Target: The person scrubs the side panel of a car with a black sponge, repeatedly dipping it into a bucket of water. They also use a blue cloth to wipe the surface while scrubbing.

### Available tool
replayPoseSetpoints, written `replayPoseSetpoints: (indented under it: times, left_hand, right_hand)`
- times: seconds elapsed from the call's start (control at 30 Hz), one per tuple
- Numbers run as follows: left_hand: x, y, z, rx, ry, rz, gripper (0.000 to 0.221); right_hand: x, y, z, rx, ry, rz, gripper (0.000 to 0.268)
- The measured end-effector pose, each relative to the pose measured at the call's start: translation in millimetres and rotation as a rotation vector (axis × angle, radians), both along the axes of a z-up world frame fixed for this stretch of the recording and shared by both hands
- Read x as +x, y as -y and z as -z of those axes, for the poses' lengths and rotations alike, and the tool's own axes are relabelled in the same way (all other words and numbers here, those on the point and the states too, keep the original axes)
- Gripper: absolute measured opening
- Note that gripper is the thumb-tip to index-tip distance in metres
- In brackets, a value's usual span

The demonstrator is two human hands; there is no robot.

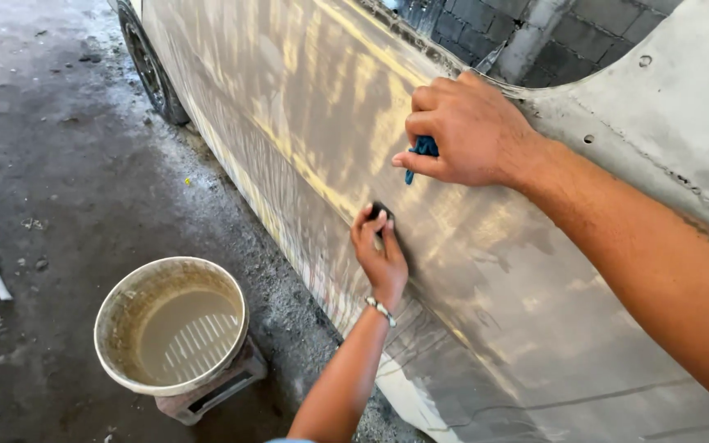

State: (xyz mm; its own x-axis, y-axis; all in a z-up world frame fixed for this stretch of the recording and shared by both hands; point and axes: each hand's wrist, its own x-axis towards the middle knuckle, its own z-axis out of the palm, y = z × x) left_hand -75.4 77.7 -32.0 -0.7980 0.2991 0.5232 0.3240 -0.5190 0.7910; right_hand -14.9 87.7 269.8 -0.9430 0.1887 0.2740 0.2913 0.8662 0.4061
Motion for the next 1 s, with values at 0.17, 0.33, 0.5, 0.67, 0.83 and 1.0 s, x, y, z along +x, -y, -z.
replayPoseSetpoints:
  times: [0.17,0.33,0.5,0.67,0.83,1.0]
  left_hand:
    - [-22,-8,-1,-0.016,0.041,0.041,0.008]
    - [-11,-2,-2,0.003,0.019,-0.027,0.01]
    - [-15,-6,7,-0.043,0.018,0.051,0.008]
    - [-8,-1,2,0.012,0.037,-0.006,0.007]
    - [-5,-4,18,0.047,0.129,0.211,0.008]
    - [-17,-6,4,0.008,0.077,0.031,0.007]
  right_hand:
    - [2,3,4,-0.019,0.025,0.032,0.037]
    - [0,0,1,0.017,0.003,0.004,0.038]
    - [1,-1,-1,0.006,0.055,0.068,0.04]
    - [1,-2,-1,0.027,0.023,0.01,0.04]
    - [1,-1,-1,0.014,0.036,0.04,0.039]
    - [-1,0,2,0.02,0.017,0.007,0.038]
